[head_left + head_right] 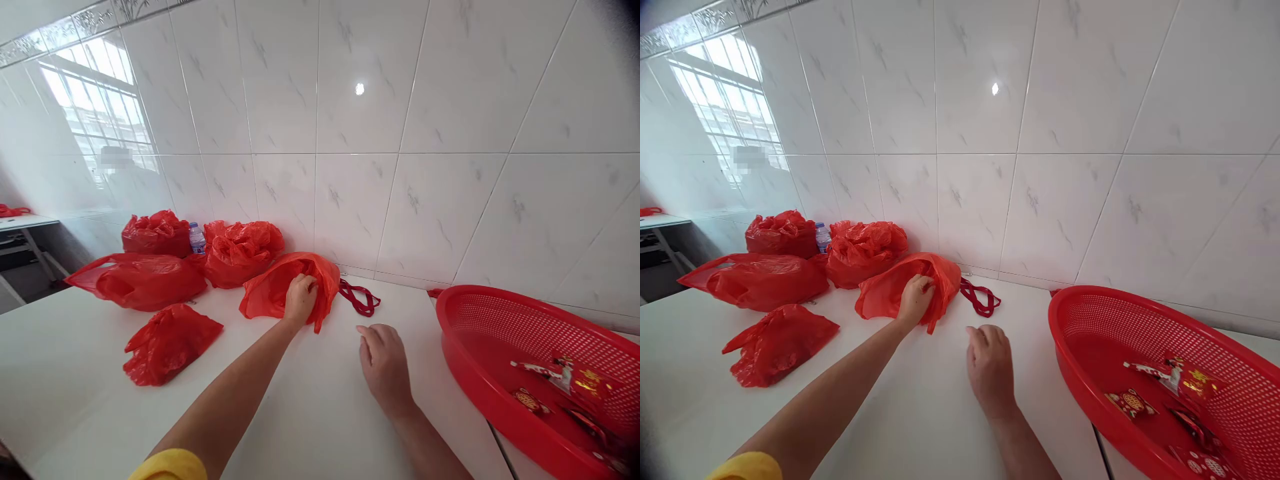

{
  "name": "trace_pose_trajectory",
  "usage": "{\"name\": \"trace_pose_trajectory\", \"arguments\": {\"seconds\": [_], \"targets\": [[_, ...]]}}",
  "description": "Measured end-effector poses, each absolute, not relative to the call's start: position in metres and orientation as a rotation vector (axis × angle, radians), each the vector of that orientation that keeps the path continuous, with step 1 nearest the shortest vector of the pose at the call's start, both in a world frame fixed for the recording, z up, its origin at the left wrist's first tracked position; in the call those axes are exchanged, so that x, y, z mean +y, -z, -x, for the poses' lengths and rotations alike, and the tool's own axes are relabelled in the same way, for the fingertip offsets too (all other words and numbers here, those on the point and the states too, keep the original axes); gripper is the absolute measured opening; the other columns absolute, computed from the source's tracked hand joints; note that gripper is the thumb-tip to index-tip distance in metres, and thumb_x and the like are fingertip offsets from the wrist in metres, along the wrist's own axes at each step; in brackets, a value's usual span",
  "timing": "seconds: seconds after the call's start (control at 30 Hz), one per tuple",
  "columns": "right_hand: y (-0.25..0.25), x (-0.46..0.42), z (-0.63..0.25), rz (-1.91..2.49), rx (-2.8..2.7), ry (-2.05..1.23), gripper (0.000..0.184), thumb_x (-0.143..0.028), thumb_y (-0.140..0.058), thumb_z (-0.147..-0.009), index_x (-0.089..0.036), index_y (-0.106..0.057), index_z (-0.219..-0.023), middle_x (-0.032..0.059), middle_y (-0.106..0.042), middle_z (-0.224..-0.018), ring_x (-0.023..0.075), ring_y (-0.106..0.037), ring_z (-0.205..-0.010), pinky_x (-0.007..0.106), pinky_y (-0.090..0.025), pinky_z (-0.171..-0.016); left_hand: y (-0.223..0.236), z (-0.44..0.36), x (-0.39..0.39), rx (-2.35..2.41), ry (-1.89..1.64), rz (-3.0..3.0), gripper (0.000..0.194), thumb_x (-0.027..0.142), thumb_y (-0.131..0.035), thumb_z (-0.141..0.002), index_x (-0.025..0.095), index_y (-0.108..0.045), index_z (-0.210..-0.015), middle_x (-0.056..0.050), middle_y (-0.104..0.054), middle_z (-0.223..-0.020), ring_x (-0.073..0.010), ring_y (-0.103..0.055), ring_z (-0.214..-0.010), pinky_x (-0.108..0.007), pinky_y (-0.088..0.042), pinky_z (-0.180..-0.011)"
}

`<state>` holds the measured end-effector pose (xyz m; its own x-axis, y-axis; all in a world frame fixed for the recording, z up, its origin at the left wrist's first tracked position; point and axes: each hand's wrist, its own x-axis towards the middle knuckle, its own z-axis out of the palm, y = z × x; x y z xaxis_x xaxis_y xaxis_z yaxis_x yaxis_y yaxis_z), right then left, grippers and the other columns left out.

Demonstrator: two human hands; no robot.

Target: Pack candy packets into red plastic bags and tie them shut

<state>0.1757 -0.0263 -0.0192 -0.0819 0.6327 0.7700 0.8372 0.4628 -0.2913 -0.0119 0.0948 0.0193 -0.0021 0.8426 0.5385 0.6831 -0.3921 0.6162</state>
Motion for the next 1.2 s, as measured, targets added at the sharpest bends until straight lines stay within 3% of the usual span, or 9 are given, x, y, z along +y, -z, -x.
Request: {"name": "trace_pose_trajectory", "arguments": {"seconds": [0.1, 0.27, 0.43, 0.53, 0.63, 0.8, 0.93, 1.03, 1.2], "targets": [[0.011, -0.042, -0.144, 1.020, -1.896, 0.278, 0.040, -0.006, -0.038, -0.084, -0.022, -0.056, -0.115, 0.0059, -0.057, -0.076, 0.0215, -0.053, -0.078, 0.038, -0.047, -0.070, -0.010, 0.005, 0.062, 1.446, -1.364, -2.218, 0.024, 0.011, -0.043, -0.080, 0.019, -0.065, -0.084, -0.009, -0.058, -0.101, -0.0211, -0.052, -0.098, -0.036, -0.044, -0.087], [0.015, -0.046, -0.117, 0.868, -1.925, 0.040, 0.052, -0.007, -0.035, -0.086, -0.023, -0.034, -0.135, 0.0103, -0.056, -0.113, 0.0215, -0.053, -0.107, 0.039, -0.050, -0.086, 0.004, -0.002, 0.021, 1.084, -1.308, -2.293, 0.022, 0.015, -0.048, -0.081, 0.021, -0.067, -0.091, -0.007, -0.061, -0.106, -0.0186, -0.057, -0.096, -0.032, -0.047, -0.085], [0.019, -0.028, -0.130, 1.138, -1.698, 0.145, 0.049, -0.006, -0.037, -0.082, -0.022, -0.046, -0.127, 0.0127, -0.046, -0.126, 0.0267, -0.045, -0.117, 0.048, -0.046, -0.091, 0.008, -0.003, 0.001, 0.897, -1.219, -2.149, 0.021, 0.021, -0.043, -0.087, 0.020, -0.064, -0.085, -0.006, -0.065, -0.092, -0.0171, -0.059, -0.088, -0.030, -0.047, -0.082], [0.018, -0.021, -0.144, 1.254, -1.704, 0.126, 0.046, -0.008, -0.042, -0.079, -0.023, -0.054, -0.121, 0.0120, -0.052, -0.115, 0.0284, -0.048, -0.108, 0.050, -0.047, -0.084, 0.006, -0.003, -0.007, 0.874, -1.152, -2.110, 0.021, 0.023, -0.040, -0.089, 0.019, -0.060, -0.082, -0.004, -0.064, -0.088, -0.0158, -0.058, -0.083, -0.029, -0.047, -0.079], [0.018, -0.017, -0.154, 1.279, -1.706, -0.037, 0.032, -0.015, -0.045, -0.082, -0.025, -0.064, -0.105, 0.0088, -0.057, -0.106, 0.0264, -0.050, -0.102, 0.047, -0.046, -0.082, 0.001, -0.003, -0.009, 0.978, -1.168, -2.091, 0.019, 0.030, -0.047, -0.086, 0.021, -0.057, -0.099, -0.004, -0.063, -0.096, -0.0177, -0.058, -0.087, -0.031, -0.048, -0.078], [0.018, -0.014, -0.159, 1.115, -1.499, -0.652, 0.020, -0.031, -0.050, -0.084, -0.023, -0.068, -0.087, 0.0070, -0.057, -0.120, 0.0253, -0.050, -0.112, 0.044, -0.044, -0.091, -0.005, -0.010, 0.010, 1.115, -1.042, -2.237, 0.071, 0.040, -0.078, -0.054, 0.025, -0.049, -0.118, -0.005, -0.059, -0.103, -0.0259, -0.055, -0.093, -0.036, -0.047, -0.075], [0.011, -0.013, -0.169, 0.823, -1.178, -1.262, 0.026, -0.040, -0.056, -0.081, -0.024, -0.065, -0.100, 0.0049, -0.064, -0.111, 0.0227, -0.059, -0.103, 0.041, -0.047, -0.089, -0.003, -0.019, 0.029, 1.227, -1.102, -2.251, 0.066, 0.032, -0.078, -0.049, 0.023, -0.055, -0.110, -0.009, -0.056, -0.112, -0.0341, -0.046, -0.110, -0.044, -0.038, -0.092], [0.006, -0.010, -0.184, 0.699, -0.949, -1.369, 0.024, -0.040, -0.062, -0.076, -0.025, -0.066, -0.095, 0.0024, -0.066, -0.104, 0.0208, -0.060, -0.100, 0.038, -0.047, -0.090, -0.004, -0.021, 0.041, 1.337, -1.103, -2.175, 0.059, 0.027, -0.076, -0.051, 0.025, -0.058, -0.106, -0.009, -0.056, -0.117, -0.0326, -0.044, -0.114, -0.042, -0.035, -0.095], [0.006, -0.007, -0.209, 0.733, -0.835, -1.347, 0.014, -0.038, -0.067, -0.070, -0.025, -0.063, -0.074, 0.0001, -0.065, -0.077, 0.0192, -0.062, -0.079, 0.034, -0.051, -0.071, 0.003, -0.021, 0.057, 1.396, -0.930, -1.960, 0.019, 0.028, -0.061, -0.067, 0.022, -0.062, -0.085, -0.003, -0.063, -0.066, -0.0171, -0.056, -0.058, -0.029, -0.044, -0.058]]}}
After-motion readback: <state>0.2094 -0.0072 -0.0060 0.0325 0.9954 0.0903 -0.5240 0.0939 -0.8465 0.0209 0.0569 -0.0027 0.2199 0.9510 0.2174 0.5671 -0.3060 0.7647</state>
